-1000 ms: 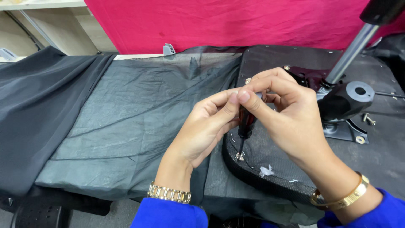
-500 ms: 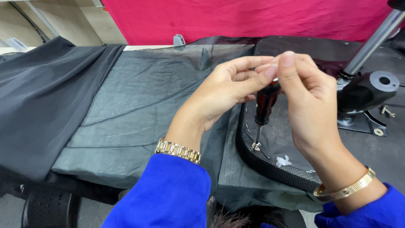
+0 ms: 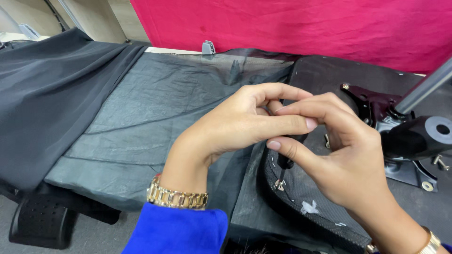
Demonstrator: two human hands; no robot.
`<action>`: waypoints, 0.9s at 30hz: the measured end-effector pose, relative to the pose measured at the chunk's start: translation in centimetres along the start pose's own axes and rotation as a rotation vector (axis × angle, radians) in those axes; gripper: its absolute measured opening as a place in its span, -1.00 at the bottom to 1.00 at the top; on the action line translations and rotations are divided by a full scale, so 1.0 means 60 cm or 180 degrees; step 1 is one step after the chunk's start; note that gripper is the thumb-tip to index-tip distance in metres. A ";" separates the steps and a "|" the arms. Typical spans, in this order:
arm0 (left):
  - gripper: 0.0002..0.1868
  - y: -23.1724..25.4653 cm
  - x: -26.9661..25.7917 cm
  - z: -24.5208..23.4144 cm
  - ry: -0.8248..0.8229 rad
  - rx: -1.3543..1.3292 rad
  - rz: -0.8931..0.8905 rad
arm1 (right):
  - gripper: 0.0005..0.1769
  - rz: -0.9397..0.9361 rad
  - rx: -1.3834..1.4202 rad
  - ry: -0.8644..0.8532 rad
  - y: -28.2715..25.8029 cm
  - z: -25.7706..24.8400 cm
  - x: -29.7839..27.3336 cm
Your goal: The person uses a screwdriver to tighten screws into a black fabric-covered furniture base, securing a metal bracket. They repeatedly insert and tighten screws while adjusting the fabric and components.
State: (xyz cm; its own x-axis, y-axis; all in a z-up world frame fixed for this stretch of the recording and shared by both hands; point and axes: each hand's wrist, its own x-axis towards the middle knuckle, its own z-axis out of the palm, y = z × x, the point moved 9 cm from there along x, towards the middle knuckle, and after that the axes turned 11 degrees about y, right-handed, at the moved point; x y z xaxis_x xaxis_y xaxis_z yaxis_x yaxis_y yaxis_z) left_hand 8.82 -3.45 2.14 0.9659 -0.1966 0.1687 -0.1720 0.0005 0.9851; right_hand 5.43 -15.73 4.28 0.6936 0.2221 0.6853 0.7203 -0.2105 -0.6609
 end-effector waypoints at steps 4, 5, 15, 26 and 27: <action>-0.45 0.007 0.008 -0.013 0.0270 0.0339 0.0060 | -0.48 0.0619 0.0480 -0.0494 0.020 0.010 0.019; -0.45 0.004 0.009 -0.015 0.0334 0.0414 0.0025 | -0.50 0.0803 0.0505 -0.0609 0.026 0.011 0.023; -0.32 -0.004 0.020 -0.022 0.0723 0.1199 -0.0119 | -0.75 0.0256 0.0111 -0.0806 0.012 0.000 0.051; -0.56 0.010 0.001 0.004 0.0680 0.0932 -0.0284 | -0.59 0.0815 -0.0921 -0.0580 0.031 -0.016 0.032; -0.58 0.016 -0.002 0.005 0.0657 0.0906 -0.0151 | -0.61 0.0719 -0.0825 -0.0527 0.021 -0.014 0.028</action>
State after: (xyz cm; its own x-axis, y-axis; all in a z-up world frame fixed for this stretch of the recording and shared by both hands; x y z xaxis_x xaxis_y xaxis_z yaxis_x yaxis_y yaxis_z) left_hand 8.50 -3.74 3.07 0.9879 0.0123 0.1548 -0.1451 -0.2829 0.9481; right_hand 7.51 -16.43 4.86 0.8404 0.2890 0.4585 0.5408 -0.5009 -0.6757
